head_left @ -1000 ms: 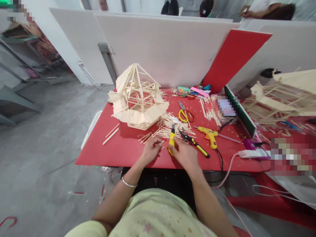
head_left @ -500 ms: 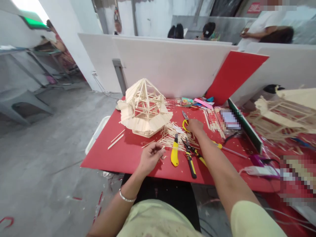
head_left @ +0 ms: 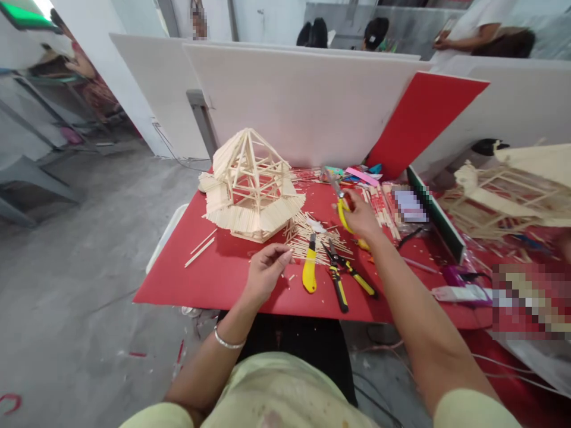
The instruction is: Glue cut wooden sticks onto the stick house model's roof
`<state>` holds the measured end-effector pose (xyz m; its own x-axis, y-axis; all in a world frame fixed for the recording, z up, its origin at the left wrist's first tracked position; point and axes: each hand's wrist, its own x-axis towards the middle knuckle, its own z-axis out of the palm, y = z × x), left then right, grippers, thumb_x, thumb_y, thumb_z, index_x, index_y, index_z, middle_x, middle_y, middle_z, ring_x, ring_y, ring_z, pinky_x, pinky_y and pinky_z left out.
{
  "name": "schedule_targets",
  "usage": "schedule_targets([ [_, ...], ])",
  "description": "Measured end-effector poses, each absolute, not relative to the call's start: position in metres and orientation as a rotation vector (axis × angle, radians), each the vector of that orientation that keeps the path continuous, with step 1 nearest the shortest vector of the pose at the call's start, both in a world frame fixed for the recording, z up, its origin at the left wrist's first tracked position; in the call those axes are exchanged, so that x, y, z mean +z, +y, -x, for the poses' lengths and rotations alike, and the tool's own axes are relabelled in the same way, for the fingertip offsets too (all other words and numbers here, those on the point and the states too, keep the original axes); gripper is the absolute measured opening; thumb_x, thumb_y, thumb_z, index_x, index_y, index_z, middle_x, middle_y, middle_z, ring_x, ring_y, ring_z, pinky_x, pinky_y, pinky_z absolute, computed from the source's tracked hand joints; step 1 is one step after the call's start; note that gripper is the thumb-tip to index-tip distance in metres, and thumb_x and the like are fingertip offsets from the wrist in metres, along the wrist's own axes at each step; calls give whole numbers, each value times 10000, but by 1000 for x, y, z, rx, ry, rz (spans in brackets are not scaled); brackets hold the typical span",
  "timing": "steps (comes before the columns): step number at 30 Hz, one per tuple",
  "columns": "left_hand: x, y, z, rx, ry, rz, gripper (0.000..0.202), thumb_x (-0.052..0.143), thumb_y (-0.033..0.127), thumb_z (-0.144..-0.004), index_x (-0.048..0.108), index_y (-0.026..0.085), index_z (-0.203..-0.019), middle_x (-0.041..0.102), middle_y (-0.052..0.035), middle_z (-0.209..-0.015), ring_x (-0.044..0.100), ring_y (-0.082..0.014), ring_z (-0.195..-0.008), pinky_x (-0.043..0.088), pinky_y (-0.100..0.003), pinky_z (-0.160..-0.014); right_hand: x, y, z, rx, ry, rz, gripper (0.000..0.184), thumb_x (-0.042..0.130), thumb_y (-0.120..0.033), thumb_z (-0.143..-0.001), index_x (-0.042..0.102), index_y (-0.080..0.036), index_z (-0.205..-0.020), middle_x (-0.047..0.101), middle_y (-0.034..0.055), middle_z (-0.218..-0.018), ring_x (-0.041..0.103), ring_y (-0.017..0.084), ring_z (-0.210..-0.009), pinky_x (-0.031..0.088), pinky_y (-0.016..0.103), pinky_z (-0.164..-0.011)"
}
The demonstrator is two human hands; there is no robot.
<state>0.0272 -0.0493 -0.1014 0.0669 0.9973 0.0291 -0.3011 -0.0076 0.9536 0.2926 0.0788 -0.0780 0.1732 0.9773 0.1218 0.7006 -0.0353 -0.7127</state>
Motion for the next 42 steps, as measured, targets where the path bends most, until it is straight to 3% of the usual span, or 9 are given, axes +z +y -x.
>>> schedule_targets([
  [2, -103, -49, -31, 1280, 925, -1039, 225, 738, 376, -791, 711, 173, -884, 658, -20, -710, 511, -88, -565, 431, -209, -533, -82, 70, -276, 1004, -1365, 1532, 629, 701, -498, -765, 523, -216, -1299, 675, 53, -1080, 613, 153, -839, 494, 276, -737],
  [6, -107, -47, -35, 1245, 962, -1101, 210, 739, 371, -788, 718, 171, -846, 663, -25, -714, 572, -120, -638, 467, -222, -585, -91, 41, -251, 1364, -1303, 1358, 485, 666, -594, -764, 610, -220, -1068, 685, 23, -832, 614, 132, -639, 532, 271, -590],
  [14, -120, -27, -68, 1231, 884, -1219, 239, 671, 368, -844, 743, 160, -936, 722, -74, -893, 654, -190, -832, 516, -318, -805, -103, 5, -233, 1715, -875, 1054, 461, 722, -483, -790, 572, -269, -1170, 714, 26, -819, 707, 193, -747, 608, 326, -621],
  [17, -128, -20, -80, 1247, 927, -1232, 236, 668, 355, -840, 733, 151, -939, 725, -85, -938, 658, -189, -848, 518, -317, -806, -107, 13, -231, 1714, -690, 983, 425, 787, -390, -750, 591, -259, -1104, 712, 11, -787, 713, 192, -741, 615, 312, -609],
  [22, -138, -18, -87, 1180, 1002, -1210, 327, 760, 291, -736, 694, 142, -1019, 717, -70, -884, 659, -173, -771, 520, -285, -728, -114, 21, -226, 1634, -620, 945, 432, 833, -361, -698, 581, -245, -1029, 702, -24, -749, 708, 160, -688, 615, 268, -598],
  [28, -144, -16, -93, 1163, 931, -1111, 295, 730, 178, -686, 679, 129, -973, 709, -68, -891, 660, -153, -757, 509, -258, -706, -117, 10, -221, 1527, -570, 903, 502, 864, -366, -649, 579, -252, -1046, 703, -39, -756, 711, 157, -674, 614, 267, -588],
  [33, -145, -16, -93, 1180, 1020, -1075, 204, 700, 200, -710, 703, 116, -896, 670, -24, -733, 593, -115, -629, 479, -233, -637, -108, -4, -234, 1309, -538, 942, 534, 832, -424, -688, 566, -283, -1129, 724, -26, -846, 722, 150, -755, 612, 275, -651],
  [36, -139, -31, -69, 1092, 1071, -1235, 198, 705, 263, -748, 729, 109, -870, 659, -27, -710, 559, -111, -594, 444, -220, -585, -102, -19, -247, 1099, -550, 969, 509, 813, -432, -711, 574, -286, -1136, 717, -32, -854, 713, 126, -769, 600, 254, -683],
  [42, -108, -87, 64, 872, 1075, -1538, 229, 707, 327, -809, 758, 137, -927, 705, -87, -867, 601, -171, -756, 467, -256, -672, -90, -52, -254, 1023, -604, 993, 476, 782, -409, -755, 591, -279, -1171, 689, -22, -826, 659, 101, -679, 566, 213, -576],
])
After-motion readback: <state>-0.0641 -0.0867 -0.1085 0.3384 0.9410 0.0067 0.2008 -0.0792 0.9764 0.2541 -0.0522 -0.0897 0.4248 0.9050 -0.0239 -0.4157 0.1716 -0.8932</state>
